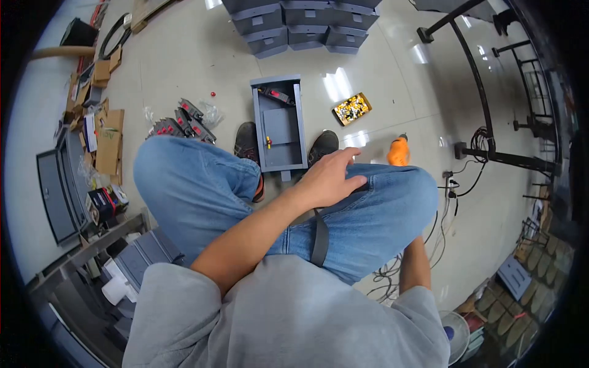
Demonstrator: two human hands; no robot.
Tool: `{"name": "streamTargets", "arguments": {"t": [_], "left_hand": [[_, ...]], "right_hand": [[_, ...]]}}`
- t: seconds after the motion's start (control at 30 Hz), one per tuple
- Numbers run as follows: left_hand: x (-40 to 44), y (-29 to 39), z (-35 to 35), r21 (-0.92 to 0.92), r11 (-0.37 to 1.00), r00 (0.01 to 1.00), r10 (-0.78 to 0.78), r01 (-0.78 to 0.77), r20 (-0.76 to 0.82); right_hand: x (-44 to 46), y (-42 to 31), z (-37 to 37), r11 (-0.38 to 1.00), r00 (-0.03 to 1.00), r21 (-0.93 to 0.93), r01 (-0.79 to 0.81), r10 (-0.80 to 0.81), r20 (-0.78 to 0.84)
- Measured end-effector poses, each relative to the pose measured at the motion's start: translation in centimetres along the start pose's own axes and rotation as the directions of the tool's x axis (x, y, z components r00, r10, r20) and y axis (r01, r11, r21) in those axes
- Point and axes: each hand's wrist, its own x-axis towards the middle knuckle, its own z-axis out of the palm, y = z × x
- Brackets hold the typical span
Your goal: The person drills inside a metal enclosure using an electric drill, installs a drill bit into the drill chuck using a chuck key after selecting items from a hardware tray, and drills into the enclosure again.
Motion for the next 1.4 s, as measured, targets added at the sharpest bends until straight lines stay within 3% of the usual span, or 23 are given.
{"name": "streamTargets", "arguments": {"t": [0.13,0.27,0.33,0.4,0.47,0.6,0.67,0.7,0.8,0.83,0.93,0.97,1.07,1.2,1.4], "left_hand": [[0.0,-0.5,0.5,-0.197,0.979,0.999,-0.044,0.042,-0.002],[0.7,-1.4,1.6,-0.396,0.912,0.989,-0.137,0.106,-0.052],[1.3,-2.2,1.8,-0.642,0.739,0.974,-0.219,0.205,0.058],[1.4,-2.6,0.6,-0.851,0.435,0.946,-0.257,0.294,0.195],[1.5,-2.7,0.0,-0.929,0.278,0.945,-0.284,0.243,0.162],[1.9,-1.7,-1.4,-0.998,-0.037,0.951,-0.305,0.050,0.059],[3.0,-3.2,-1.2,-0.988,-0.144,0.963,-0.268,-0.056,-0.015],[2.6,-3.5,-1.7,-0.961,-0.251,0.958,-0.284,-0.111,-0.036],[2.2,-5.9,-2.0,-0.928,-0.345,0.912,-0.410,-0.139,0.016],[2.1,-6.8,-1.9,-0.916,-0.380,0.892,-0.448,-0.128,0.061],[2.6,-8.3,-1.3,-0.874,-0.442,0.853,-0.518,-0.202,0.064],[2.9,-9.1,-1.1,-0.891,-0.420,0.855,-0.514,-0.175,0.074],[3.4,-9.9,-0.7,-0.933,-0.275,0.792,-0.610,-0.233,-0.018],[3.5,-11.0,-0.1,-0.952,-0.194,0.738,-0.673,-0.239,-0.048],[3.6,-11.4,0.0,-0.961,-0.184,0.711,-0.703,-0.207,-0.018]], "right_hand": [[-2.7,-7.9,-7.8,0.984,0.987,-0.090,0.156,-0.151,0.060],[-5.6,-15.2,-10.8,0.847,0.888,-0.288,0.447,-0.458,0.034],[-8.2,-20.0,-11.8,0.850,0.897,-0.287,0.442,-0.414,0.157],[-9.9,-24.0,-11.8,0.831,0.865,-0.259,0.492,-0.434,0.253],[-11.5,-27.0,-11.2,0.795,0.813,-0.239,0.558,-0.465,0.349],[-14.0,-32.0,-7.7,0.735,0.740,-0.264,0.625,-0.449,0.501],[-14.2,-33.4,-5.4,0.609,0.656,-0.319,0.726,-0.476,0.585],[-14.7,-34.9,-4.0,0.585,0.695,-0.425,0.691,-0.375,0.613],[-13.9,-36.8,-0.5,0.457,0.670,-0.502,0.734,-0.362,0.648],[-13.5,-36.6,0.6,0.370,0.611,-0.487,0.791,-0.449,0.651],[-13.3,-38.4,3.8,0.420,0.659,-0.530,0.737,-0.269,0.702],[-12.8,-37.9,4.9,0.388,0.631,-0.513,0.766,-0.298,0.716],[-11.9,-37.2,7.3,0.404,0.722,-0.616,0.676,-0.201,0.662],[-11.1,-36.7,8.7,0.438,0.732,-0.615,0.656,-0.168,0.660],[-9.9,-35.7,8.8,0.428,0.704,-0.590,0.685,-0.180,0.687]]}}
